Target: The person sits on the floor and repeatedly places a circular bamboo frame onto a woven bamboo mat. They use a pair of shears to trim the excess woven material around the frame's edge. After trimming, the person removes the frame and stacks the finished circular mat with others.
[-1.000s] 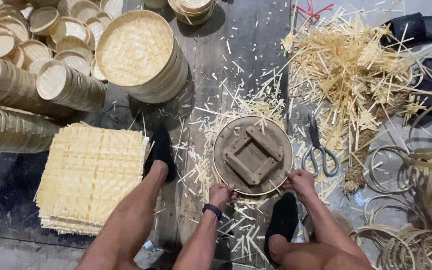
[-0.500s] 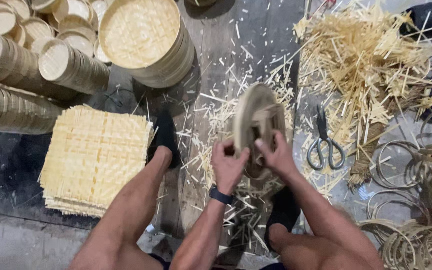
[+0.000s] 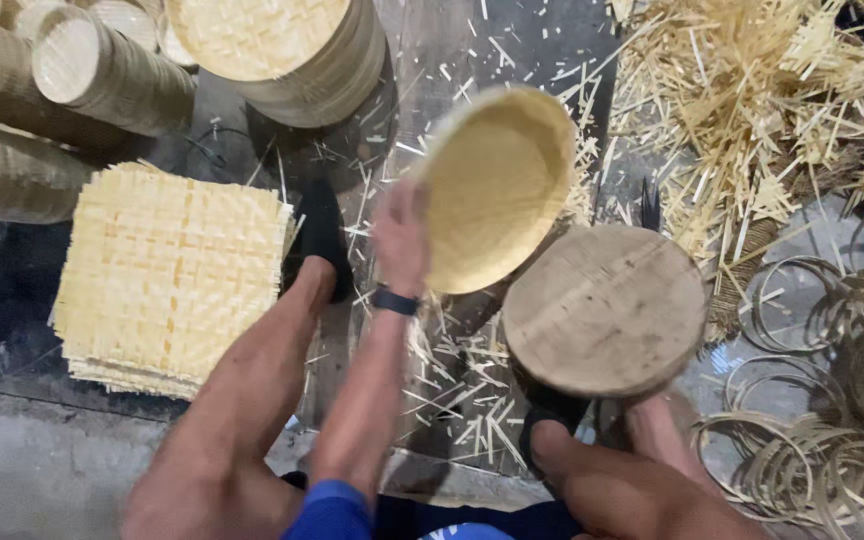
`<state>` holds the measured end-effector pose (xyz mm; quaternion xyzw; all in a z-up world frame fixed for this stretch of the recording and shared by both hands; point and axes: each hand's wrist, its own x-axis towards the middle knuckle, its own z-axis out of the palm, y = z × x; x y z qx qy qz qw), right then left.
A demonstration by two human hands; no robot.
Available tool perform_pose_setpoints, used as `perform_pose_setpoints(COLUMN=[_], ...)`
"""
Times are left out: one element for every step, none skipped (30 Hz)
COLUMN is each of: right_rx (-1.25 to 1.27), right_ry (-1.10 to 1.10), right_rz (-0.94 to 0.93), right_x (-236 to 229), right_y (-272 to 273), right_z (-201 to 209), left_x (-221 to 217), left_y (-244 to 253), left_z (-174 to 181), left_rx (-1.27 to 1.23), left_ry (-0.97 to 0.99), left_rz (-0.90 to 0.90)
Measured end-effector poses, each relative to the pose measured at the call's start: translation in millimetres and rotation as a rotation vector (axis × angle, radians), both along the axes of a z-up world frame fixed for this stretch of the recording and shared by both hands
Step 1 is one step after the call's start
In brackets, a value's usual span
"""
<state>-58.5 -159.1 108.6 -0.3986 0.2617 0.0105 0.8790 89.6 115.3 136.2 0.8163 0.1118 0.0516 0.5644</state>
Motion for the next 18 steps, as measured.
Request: perform_pose_setpoints(right_rx=[0.022, 0.044, 0.064, 0.084, 0.115, 0.144, 0.175, 0.199, 0.226, 0.233, 0.108, -0.017, -0.143, -0.289, -0.434, -0.58, -0.72, -0.86], right_ry=[0.052, 0.108, 0.156, 0.193, 0.226, 0.257, 0.264, 0.261, 0.263, 0.252, 0.245, 0.238, 0.232, 0.225, 0.218, 0.212, 0.18, 0.148], right_rz=[0.018, 0.035, 0.054, 0.081, 0.109, 0.137, 0.172, 0.211, 0.248, 0.302, 0.337, 0.373, 0.411, 0.447, 0.481, 0.515, 0.484, 0.452], right_x=[1.3, 2.5, 5.2, 6.4, 6.0, 3.8, 0.4, -4.7, -12.6, -21.9, -33.3, -45.2, -56.8, -67.9, -78.5, -88.1, -93.6, -97.7], right_y=[0.1, 1.8, 5.9, 9.8, 14.3, 16.8, 20.4, 21.5, 21.3, 19.6, 17.4, 15.3, 13.9, 13.7, 14.9, 17.7, 19.0, 21.4], right_z=[-11.9, -25.2, -38.9, -52.3, -65.5, -77.4, -89.6, -99.6, -108.9, -115.7, -120.3, -123.1, -124.6, -125.4, -124.7, -124.1, -123.7, -123.8], left_x=[17.1, 31.0, 44.3, 55.4, 62.5, 68.4, 75.3, 80.7, 82.9, 84.2, 86.4, 88.1, 89.0, 88.4, 85.5, 80.2, 69.4, 51.3], left_y=[22.5, 38.7, 52.3, 61.6, 66.3, 69.4, 70.3, 69.8, 66.1, 62.2, 56.0, 49.4, 45.0, 39.7, 29.9, 16.3, -0.5, -20.1], left_z=[0.8, -0.2, -1.9, -5.7, -12.0, -20.4, -31.4, -45.1, -62.2, -80.0, -97.3, -112.7, -124.3, -132.1, -136.3, -136.5, -132.7, -126.1], left_rx=[0.069, 0.138, 0.09, 0.043, 0.002, -0.04, -0.081, -0.038, 0.003, 0.044, 0.077, 0.11, 0.142, 0.205, 0.269, 0.334, 0.324, 0.31], left_ry=[-0.078, -0.156, 0.006, 0.169, 0.176, 0.182, 0.19, 0.232, 0.277, 0.322, 0.31, 0.297, 0.285, 0.287, 0.289, 0.29, 0.001, -0.288], left_rz=[0.019, 0.037, 0.073, 0.107, 0.062, 0.017, -0.036, -0.053, -0.072, -0.091, -0.124, -0.158, -0.188, -0.178, -0.17, -0.161, -0.158, -0.157])
